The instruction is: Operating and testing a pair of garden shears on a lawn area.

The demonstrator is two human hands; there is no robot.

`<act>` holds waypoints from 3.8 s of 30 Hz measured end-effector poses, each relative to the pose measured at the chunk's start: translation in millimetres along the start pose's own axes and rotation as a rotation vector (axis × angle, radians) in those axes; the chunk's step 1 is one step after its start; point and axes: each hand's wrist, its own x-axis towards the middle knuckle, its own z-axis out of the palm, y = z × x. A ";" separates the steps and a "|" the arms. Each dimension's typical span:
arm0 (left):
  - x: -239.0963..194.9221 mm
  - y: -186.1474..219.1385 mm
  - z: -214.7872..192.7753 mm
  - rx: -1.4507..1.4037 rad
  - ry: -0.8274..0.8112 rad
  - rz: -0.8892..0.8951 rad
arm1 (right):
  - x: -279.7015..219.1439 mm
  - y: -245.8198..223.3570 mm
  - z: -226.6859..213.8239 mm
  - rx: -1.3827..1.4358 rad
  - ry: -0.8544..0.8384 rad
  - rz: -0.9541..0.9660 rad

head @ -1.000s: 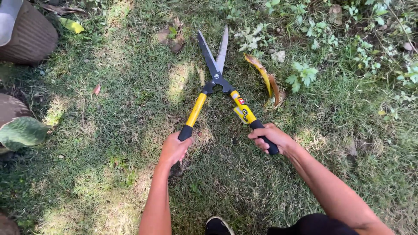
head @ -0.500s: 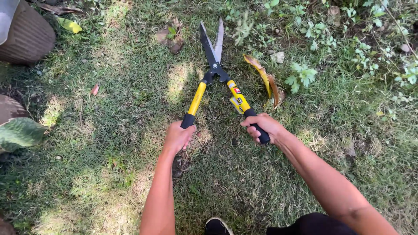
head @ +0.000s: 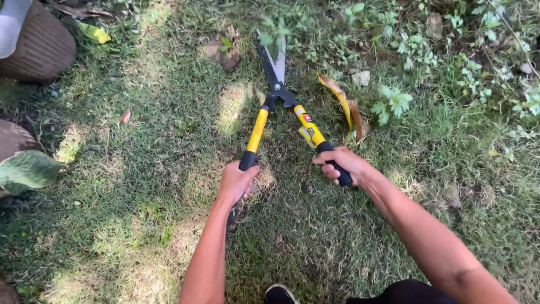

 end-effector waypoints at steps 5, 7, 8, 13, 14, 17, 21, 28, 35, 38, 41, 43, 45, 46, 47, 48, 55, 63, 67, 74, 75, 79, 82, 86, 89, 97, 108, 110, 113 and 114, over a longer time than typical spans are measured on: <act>7.0 16.6 -32.2 0.119 0.034 0.014 | 2.8 -7.1 -15.2 -0.027 0.002 0.011; 10.7 17.0 -34.6 0.143 0.029 0.017 | 15.2 -2.4 -21.9 -0.024 -0.001 0.011; 17.4 22.7 -34.2 0.158 0.034 0.029 | 27.2 -8.7 -26.3 0.020 -0.067 0.044; 58.1 33.6 -38.6 0.127 0.059 0.029 | 48.5 -41.6 -16.6 0.046 -0.148 0.044; 65.0 35.3 -39.7 0.141 0.050 0.032 | 51.7 -48.0 -16.0 0.039 -0.144 0.030; 76.4 44.8 -37.6 0.130 0.042 -0.007 | 64.4 -55.7 -17.4 0.060 -0.176 0.051; 84.4 48.9 -6.8 0.027 0.140 -0.060 | 62.0 -63.0 16.4 0.019 -0.075 -0.023; 56.7 18.1 31.8 -0.056 0.131 0.115 | 46.5 -32.5 8.4 -0.023 0.019 -0.161; -0.6 -25.2 8.6 -0.033 0.033 0.033 | 10.7 -6.3 -21.4 -0.155 -0.005 0.034; -10.4 -40.0 16.4 -0.049 0.119 0.012 | 9.7 1.7 -20.1 -0.196 -0.005 0.012; -15.7 -46.2 21.0 -0.051 0.188 0.004 | 9.9 6.0 -17.6 -0.247 0.010 -0.008; -15.3 -57.0 23.0 -0.076 0.201 -0.022 | 10.5 12.4 -17.9 -0.264 0.014 -0.005; -10.1 -71.1 24.8 -0.072 0.166 -0.027 | 12.9 21.7 -21.1 -0.229 0.002 0.025; -7.4 -73.2 27.4 -0.069 0.163 -0.026 | 13.4 21.9 -20.3 -0.225 0.003 0.022; -5.1 -75.1 30.2 -0.067 0.173 -0.030 | 13.3 22.0 -19.6 -0.284 0.046 -0.012; -3.3 -76.8 32.8 -0.065 0.183 -0.036 | 12.8 22.7 -18.7 -0.341 0.089 -0.045; -17.9 -64.4 67.2 -0.100 0.213 -0.059 | 7.5 34.8 -2.9 -0.596 0.266 -0.149; -10.0 -70.9 89.4 -0.234 0.198 -0.034 | 12.5 44.1 3.9 -0.459 0.241 -0.174; -11.5 -81.6 67.6 -0.219 0.139 -0.031 | 12.4 43.4 -2.6 -0.448 0.144 -0.197; -7.6 -93.9 61.4 -0.152 0.156 -0.024 | 26.3 53.5 -15.6 -0.506 0.174 -0.195; -7.0 -97.9 63.4 -0.172 0.156 -0.024 | 26.3 54.9 -16.2 -0.517 0.181 -0.202; -12.2 -95.6 66.3 -0.147 0.183 -0.033 | 20.8 53.7 -11.7 -0.531 0.202 -0.193; -13.9 -87.7 66.8 -0.160 0.183 -0.026 | 23.9 54.8 -15.1 -0.532 0.219 -0.170; -10.3 -89.8 65.3 -0.163 0.214 -0.073 | 26.8 57.3 -14.3 -0.528 0.211 -0.183; -6.9 -94.6 62.3 -0.172 0.217 -0.077 | 29.6 58.0 -12.4 -0.548 0.224 -0.177; -12.0 -87.7 63.1 -0.140 0.211 -0.070 | 31.2 57.8 -12.3 -0.574 0.219 -0.177; -2.7 -84.1 63.7 -0.160 0.174 -0.092 | 33.0 42.1 -10.2 -0.551 0.309 -0.103; 2.8 -83.0 64.9 -0.180 0.177 -0.066 | 37.0 38.1 -12.8 -0.576 0.319 -0.122; 6.2 -86.4 68.0 -0.249 0.200 -0.031 | 41.8 31.9 -13.0 -0.638 0.316 -0.143; 1.9 -90.1 65.8 -0.270 0.194 -0.030 | 42.7 36.3 -10.1 -0.640 0.317 -0.137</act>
